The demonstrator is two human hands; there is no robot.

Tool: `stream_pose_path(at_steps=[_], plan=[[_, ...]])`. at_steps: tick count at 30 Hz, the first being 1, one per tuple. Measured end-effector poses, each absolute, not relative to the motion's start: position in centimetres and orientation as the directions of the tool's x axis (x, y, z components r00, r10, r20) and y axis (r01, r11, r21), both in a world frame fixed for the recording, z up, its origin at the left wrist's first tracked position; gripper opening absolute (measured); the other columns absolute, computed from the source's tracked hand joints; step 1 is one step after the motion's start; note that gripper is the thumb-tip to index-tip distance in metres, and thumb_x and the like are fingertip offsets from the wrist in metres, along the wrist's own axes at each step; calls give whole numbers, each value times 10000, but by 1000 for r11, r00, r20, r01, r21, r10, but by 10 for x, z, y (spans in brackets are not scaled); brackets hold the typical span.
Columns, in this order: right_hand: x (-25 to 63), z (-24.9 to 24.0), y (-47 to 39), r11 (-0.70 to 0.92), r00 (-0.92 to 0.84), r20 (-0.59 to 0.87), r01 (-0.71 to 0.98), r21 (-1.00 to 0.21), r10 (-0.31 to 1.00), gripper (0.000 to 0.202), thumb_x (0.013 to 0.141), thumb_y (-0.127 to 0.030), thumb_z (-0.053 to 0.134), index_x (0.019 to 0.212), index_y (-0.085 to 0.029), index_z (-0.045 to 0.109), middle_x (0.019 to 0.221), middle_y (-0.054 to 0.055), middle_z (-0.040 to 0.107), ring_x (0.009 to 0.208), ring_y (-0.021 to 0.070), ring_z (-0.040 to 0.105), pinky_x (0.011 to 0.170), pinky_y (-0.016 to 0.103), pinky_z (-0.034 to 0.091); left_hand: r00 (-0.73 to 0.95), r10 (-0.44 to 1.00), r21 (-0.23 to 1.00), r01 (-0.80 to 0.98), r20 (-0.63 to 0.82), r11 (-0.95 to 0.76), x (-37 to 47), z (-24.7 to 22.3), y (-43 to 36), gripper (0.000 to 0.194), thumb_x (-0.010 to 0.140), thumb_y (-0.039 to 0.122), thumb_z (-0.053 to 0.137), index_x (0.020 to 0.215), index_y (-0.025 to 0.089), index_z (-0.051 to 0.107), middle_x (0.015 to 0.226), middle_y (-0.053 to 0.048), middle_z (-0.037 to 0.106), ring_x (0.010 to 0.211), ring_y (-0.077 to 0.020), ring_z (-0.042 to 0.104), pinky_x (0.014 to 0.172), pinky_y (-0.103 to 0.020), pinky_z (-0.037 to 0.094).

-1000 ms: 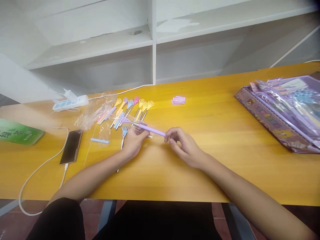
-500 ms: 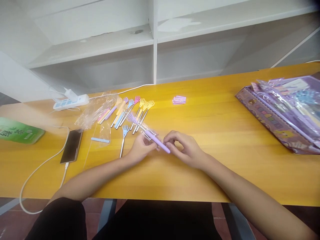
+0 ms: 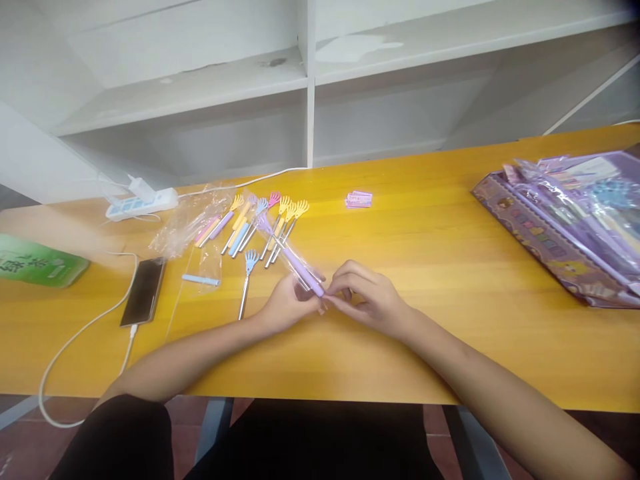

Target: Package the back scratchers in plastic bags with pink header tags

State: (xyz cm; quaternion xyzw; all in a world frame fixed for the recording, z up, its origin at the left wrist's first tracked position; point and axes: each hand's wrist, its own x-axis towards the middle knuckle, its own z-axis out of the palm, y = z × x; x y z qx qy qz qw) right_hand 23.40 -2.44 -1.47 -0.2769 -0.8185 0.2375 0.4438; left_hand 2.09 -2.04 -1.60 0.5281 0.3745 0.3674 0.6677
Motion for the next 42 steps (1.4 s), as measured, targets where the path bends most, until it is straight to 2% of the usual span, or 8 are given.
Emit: stream_pose_path(at_steps=[5, 14, 18, 22, 26, 29, 34, 42], plan=[[231, -18, -28, 731, -440, 595, 266, -629, 672, 156, 944, -220, 738, 1064, -269, 651, 970, 60, 648, 733, 169, 602, 617, 313, 509, 548, 834, 994, -35, -64, 99, 22, -21, -29, 151, 863, 199, 735, 956, 182, 617, 811, 1, 657, 726, -136, 649, 710, -270, 511], [228, -16, -30, 642, -428, 509, 264, -720, 747, 238, 977, -249, 708, 1187, -284, 602, 1019, 46, 641, 710, 149, 607, 650, 314, 539, 570, 817, 995, 18, -91, 98, 20, -22, -30, 147, 864, 163, 693, 973, 180, 596, 825, -11, 665, 740, -149, 656, 706, -275, 515], [228, -17, -29, 661, -449, 517, 267, -701, 729, 267, 1012, -239, 660, 1267, -281, 596, 1006, 52, 661, 740, 159, 633, 682, 317, 565, 583, 806, 994, 36, -103, 101, 16, -19, -25, 191, 866, 219, 732, 1004, 172, 608, 845, -24, 670, 767, -163, 659, 729, -293, 519], [228, -16, -29, 673, -447, 533, 252, -696, 719, 243, 1034, -203, 612, 1269, -263, 608, 957, 37, 675, 741, 147, 646, 694, 293, 569, 591, 806, 998, -39, -23, 57, 9, -15, -16, 361, 852, 375, 795, 1121, 164, 676, 1091, -96, 707, 946, -212, 668, 847, -338, 539], [229, -14, -27, 670, -436, 534, 266, -693, 725, 204, 1028, -200, 608, 1224, -257, 618, 935, 31, 678, 719, 141, 644, 673, 286, 562, 524, 847, 945, -226, -86, 236, 9, -12, -9, 440, 920, 561, 683, 1085, 154, 712, 1047, -108, 718, 897, -223, 679, 768, -344, 559], [228, -13, -27, 663, -427, 534, 252, -705, 730, 192, 1024, -204, 602, 1207, -257, 622, 918, 30, 677, 709, 144, 642, 668, 297, 566, 419, 897, 919, -282, -141, 276, 11, -12, -6, 397, 934, 512, 706, 1109, 156, 717, 989, -84, 724, 866, -193, 684, 755, -314, 557], [223, -12, -31, 506, -370, 437, 107, -856, 819, 233, 1016, -237, 634, 1245, -260, 600, 920, 17, 693, 705, 131, 653, 660, 283, 584, 375, 917, 932, -265, -135, 245, 10, -13, 1, 413, 844, 394, 847, 1143, 167, 676, 930, -35, 723, 818, -160, 696, 747, -284, 562], [223, -11, -32, 381, -322, 348, 45, -923, 880, 172, 1016, -272, 642, 1186, -251, 627, 911, 21, 684, 734, 129, 649, 672, 278, 585, 424, 893, 932, -239, -151, 271, 6, -8, 6, 383, 933, 487, 735, 1154, 189, 635, 975, -58, 732, 842, -182, 717, 752, -314, 597]])
